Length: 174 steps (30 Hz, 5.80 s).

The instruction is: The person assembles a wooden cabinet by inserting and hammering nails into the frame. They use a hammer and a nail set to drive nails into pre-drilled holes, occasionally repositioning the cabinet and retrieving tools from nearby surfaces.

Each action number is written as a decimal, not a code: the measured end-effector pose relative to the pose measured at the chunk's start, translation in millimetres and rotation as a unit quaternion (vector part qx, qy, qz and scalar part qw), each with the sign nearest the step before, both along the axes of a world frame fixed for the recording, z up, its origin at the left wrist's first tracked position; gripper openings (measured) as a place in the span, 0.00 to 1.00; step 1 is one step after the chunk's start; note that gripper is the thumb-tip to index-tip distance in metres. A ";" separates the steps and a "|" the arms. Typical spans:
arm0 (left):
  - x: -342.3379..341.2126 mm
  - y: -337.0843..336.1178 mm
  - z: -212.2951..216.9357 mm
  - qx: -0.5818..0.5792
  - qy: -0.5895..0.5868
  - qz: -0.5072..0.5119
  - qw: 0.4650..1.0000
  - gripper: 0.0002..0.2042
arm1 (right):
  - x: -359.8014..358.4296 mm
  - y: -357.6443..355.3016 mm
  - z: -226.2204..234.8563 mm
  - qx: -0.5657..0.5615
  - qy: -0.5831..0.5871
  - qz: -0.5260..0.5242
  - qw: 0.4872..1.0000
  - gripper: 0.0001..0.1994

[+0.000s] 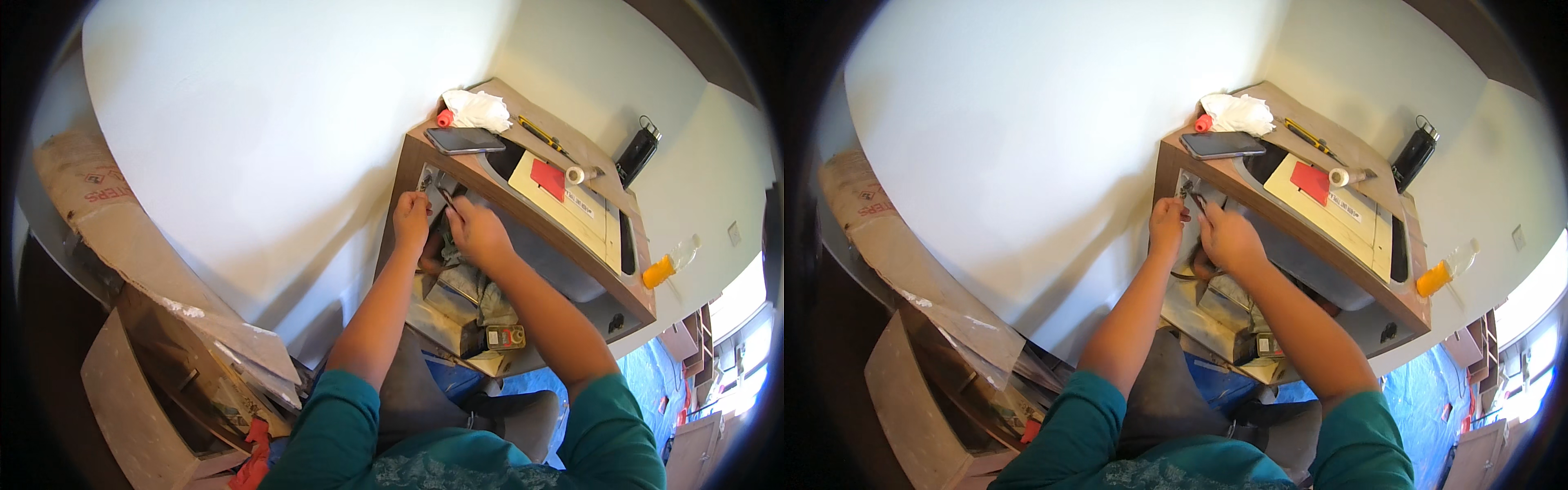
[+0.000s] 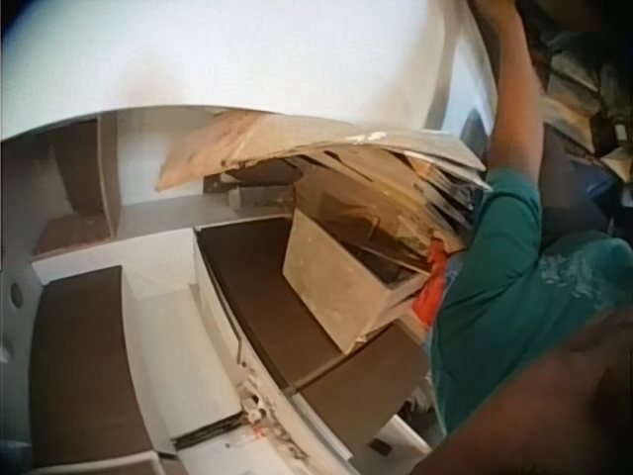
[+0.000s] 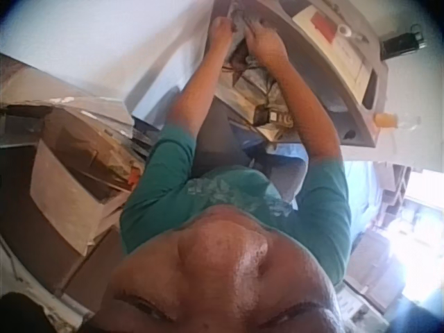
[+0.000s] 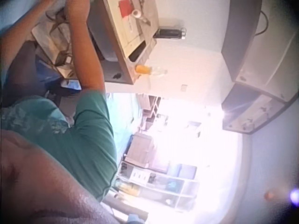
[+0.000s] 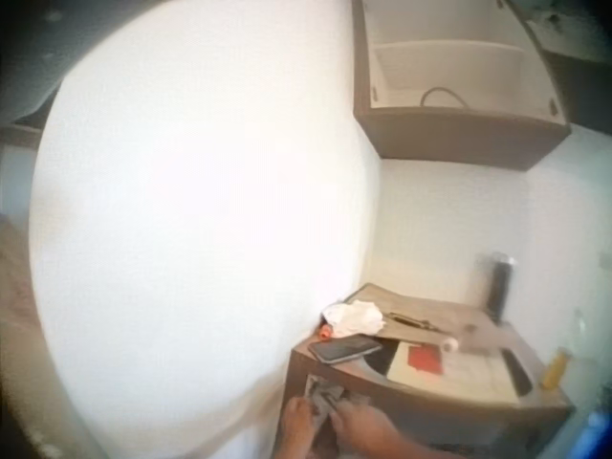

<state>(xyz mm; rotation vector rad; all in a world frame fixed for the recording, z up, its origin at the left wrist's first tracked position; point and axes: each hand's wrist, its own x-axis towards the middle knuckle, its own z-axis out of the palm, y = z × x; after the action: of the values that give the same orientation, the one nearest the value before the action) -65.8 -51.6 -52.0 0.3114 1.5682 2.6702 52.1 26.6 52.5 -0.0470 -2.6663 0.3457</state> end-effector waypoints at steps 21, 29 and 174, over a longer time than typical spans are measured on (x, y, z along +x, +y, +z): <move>-33.0 18.9 57.1 0.258 -0.225 -0.068 0.937 0.10 | 398.1 67.3 -232.7 -0.526 -0.119 -0.236 0.808 0.10; -40.8 27.2 62.9 0.235 -0.240 -0.018 0.942 0.07 | 408.0 59.5 -255.8 -0.533 -0.099 -0.211 0.814 0.11; 292.9 179.3 88.2 0.154 -0.234 -0.416 0.865 0.20 | 422.6 80.0 -249.0 -0.559 -0.082 -0.216 0.796 0.18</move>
<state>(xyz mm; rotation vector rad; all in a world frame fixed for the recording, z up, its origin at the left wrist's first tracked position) 227.1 127.7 36.2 0.2400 0.6334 2.0498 474.7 106.6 -196.5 -1.0489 -2.0900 1.7264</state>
